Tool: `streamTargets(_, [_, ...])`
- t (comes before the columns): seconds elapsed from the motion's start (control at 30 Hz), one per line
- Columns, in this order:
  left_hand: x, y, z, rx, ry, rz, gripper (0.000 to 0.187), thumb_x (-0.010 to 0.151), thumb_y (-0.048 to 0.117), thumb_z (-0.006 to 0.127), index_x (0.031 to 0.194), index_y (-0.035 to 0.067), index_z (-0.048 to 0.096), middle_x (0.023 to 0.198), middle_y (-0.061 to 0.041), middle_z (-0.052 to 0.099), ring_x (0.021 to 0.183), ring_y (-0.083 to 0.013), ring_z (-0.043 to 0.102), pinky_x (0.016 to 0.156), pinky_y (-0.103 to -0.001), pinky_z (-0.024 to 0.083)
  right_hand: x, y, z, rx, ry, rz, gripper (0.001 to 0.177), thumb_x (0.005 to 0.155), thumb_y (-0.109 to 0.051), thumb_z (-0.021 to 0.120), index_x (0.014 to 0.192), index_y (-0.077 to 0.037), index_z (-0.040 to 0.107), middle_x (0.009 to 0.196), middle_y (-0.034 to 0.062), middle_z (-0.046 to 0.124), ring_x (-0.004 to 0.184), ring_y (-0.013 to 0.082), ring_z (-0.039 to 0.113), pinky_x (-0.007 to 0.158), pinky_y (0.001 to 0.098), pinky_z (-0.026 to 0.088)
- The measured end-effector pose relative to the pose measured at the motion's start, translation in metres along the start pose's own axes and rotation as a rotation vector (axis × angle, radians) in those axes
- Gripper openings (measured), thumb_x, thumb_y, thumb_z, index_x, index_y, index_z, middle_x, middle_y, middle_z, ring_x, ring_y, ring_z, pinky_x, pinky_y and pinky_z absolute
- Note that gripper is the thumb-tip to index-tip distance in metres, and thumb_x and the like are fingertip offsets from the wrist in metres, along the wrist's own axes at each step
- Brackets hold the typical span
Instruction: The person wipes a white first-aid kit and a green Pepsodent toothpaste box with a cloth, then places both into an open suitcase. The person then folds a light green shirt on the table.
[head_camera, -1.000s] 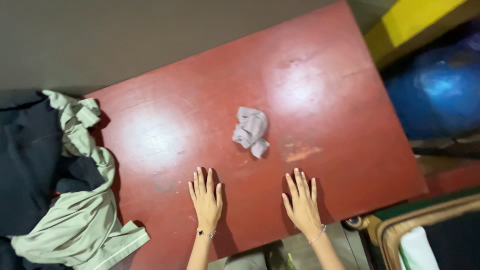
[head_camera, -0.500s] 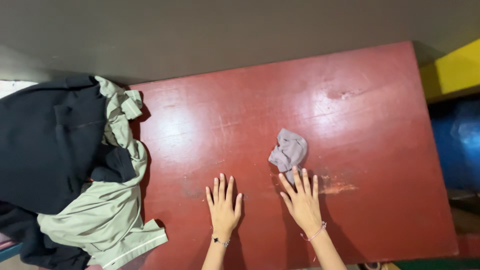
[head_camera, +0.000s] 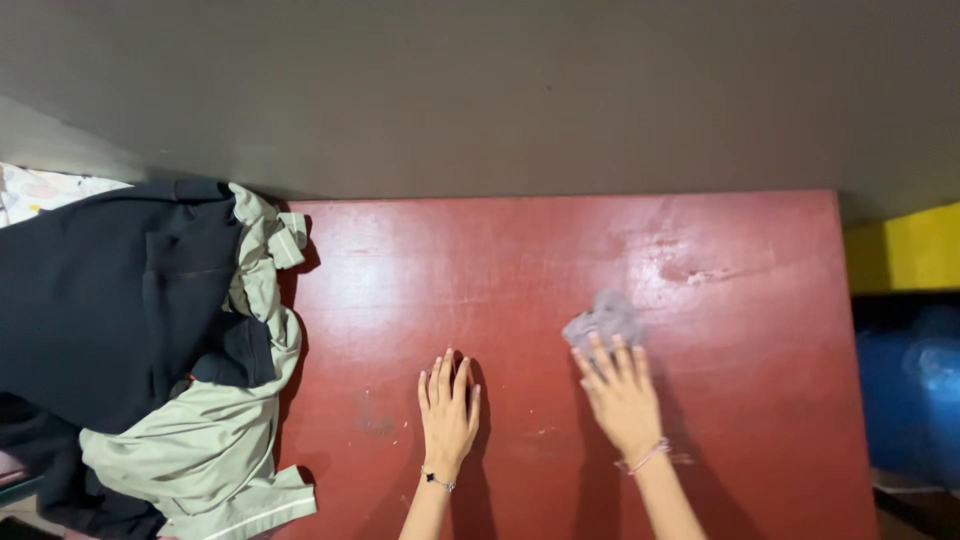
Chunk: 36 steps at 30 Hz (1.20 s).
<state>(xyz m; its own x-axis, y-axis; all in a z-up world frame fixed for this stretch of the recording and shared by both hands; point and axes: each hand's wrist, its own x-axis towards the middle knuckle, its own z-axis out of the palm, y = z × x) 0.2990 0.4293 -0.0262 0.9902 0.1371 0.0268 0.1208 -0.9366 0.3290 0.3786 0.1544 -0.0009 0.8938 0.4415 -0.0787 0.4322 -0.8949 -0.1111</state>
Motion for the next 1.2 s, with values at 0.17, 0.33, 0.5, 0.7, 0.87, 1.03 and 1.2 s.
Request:
streamTargets(0.17, [0.016, 0.01, 0.005, 0.009, 0.027, -0.036, 0.052, 0.099, 0.027, 0.057, 0.148, 0.011, 0.048, 0.158, -0.016, 0.04, 0.145, -0.0323, 0.036, 0.122, -0.053, 0.022, 0.021, 0.077, -0.022, -0.349, 0.054, 0.26, 0.062, 0.093, -0.053, 0.048, 0.15, -0.03, 0.045, 0.16, 0.0143, 0.037, 0.147, 0.0391, 0.034, 0.119, 0.0589, 0.02])
streamTargets(0.33, [0.013, 0.015, 0.009, -0.006, 0.014, -0.062, 0.052, 0.099, 0.026, 0.057, 0.148, 0.012, 0.049, 0.158, -0.016, 0.039, 0.146, -0.0321, 0.035, 0.122, -0.053, 0.022, 0.019, 0.108, 0.001, -0.019, -0.013, 0.394, 0.057, 0.107, -0.042, 0.052, 0.151, -0.006, 0.052, 0.142, 0.0194, 0.056, 0.14, 0.0372, 0.05, 0.129, 0.0502, 0.032])
streamTargets(0.5, [0.003, 0.002, 0.004, -0.01, 0.005, -0.107, 0.05, 0.099, 0.026, 0.058, 0.146, 0.011, 0.05, 0.158, -0.015, 0.039, 0.147, -0.0318, 0.035, 0.122, -0.054, 0.02, 0.017, 0.149, 0.024, 0.198, 0.051, 0.346, 0.071, 0.099, -0.049, 0.054, 0.152, -0.002, 0.048, 0.151, 0.0302, 0.048, 0.139, 0.0456, 0.044, 0.118, 0.0578, 0.032])
streamTargets(0.7, [-0.01, -0.023, -0.009, 0.016, 0.063, -0.178, 0.05, 0.1, 0.027, 0.055, 0.146, 0.009, 0.051, 0.159, -0.018, 0.04, 0.148, -0.0339, 0.034, 0.123, -0.054, 0.019, 0.016, 0.158, 0.036, 0.149, 0.039, 0.337, 0.083, 0.099, -0.053, 0.044, 0.161, -0.001, 0.026, 0.166, 0.0322, 0.023, 0.153, 0.0479, 0.019, 0.121, 0.0617, 0.011])
streamTargets(0.87, [-0.019, -0.051, -0.032, 0.044, 0.095, -0.245, 0.051, 0.1, 0.028, 0.055, 0.146, 0.007, 0.05, 0.159, -0.018, 0.039, 0.148, -0.0346, 0.034, 0.123, -0.054, 0.019, 0.029, 0.067, 0.04, 0.153, 0.009, 0.198, 0.077, 0.1, -0.048, 0.045, 0.162, -0.005, 0.029, 0.165, 0.0222, 0.026, 0.154, 0.0389, 0.025, 0.126, 0.0615, 0.01])
streamTargets(1.03, [-0.041, -0.091, -0.06, 0.068, 0.152, -0.294, 0.051, 0.1, 0.028, 0.055, 0.146, 0.007, 0.05, 0.159, -0.017, 0.039, 0.148, -0.0343, 0.034, 0.123, -0.054, 0.019, 0.045, -0.033, 0.024, 0.272, 0.008, 0.038, 0.073, 0.096, -0.041, 0.053, 0.158, -0.009, 0.033, 0.166, 0.0217, 0.026, 0.152, 0.0391, 0.025, 0.123, 0.0612, 0.008])
streamTargets(1.2, [-0.071, -0.144, -0.089, 0.082, 0.205, -0.317, 0.05, 0.099, 0.026, 0.056, 0.145, 0.007, 0.051, 0.159, -0.017, 0.04, 0.148, -0.0343, 0.036, 0.122, -0.054, 0.021, 0.055, -0.125, 0.017, 0.307, -0.006, -0.09, 0.07, 0.093, -0.038, 0.056, 0.154, -0.01, 0.038, 0.164, 0.0187, 0.028, 0.151, 0.0372, 0.026, 0.123, 0.0606, 0.008])
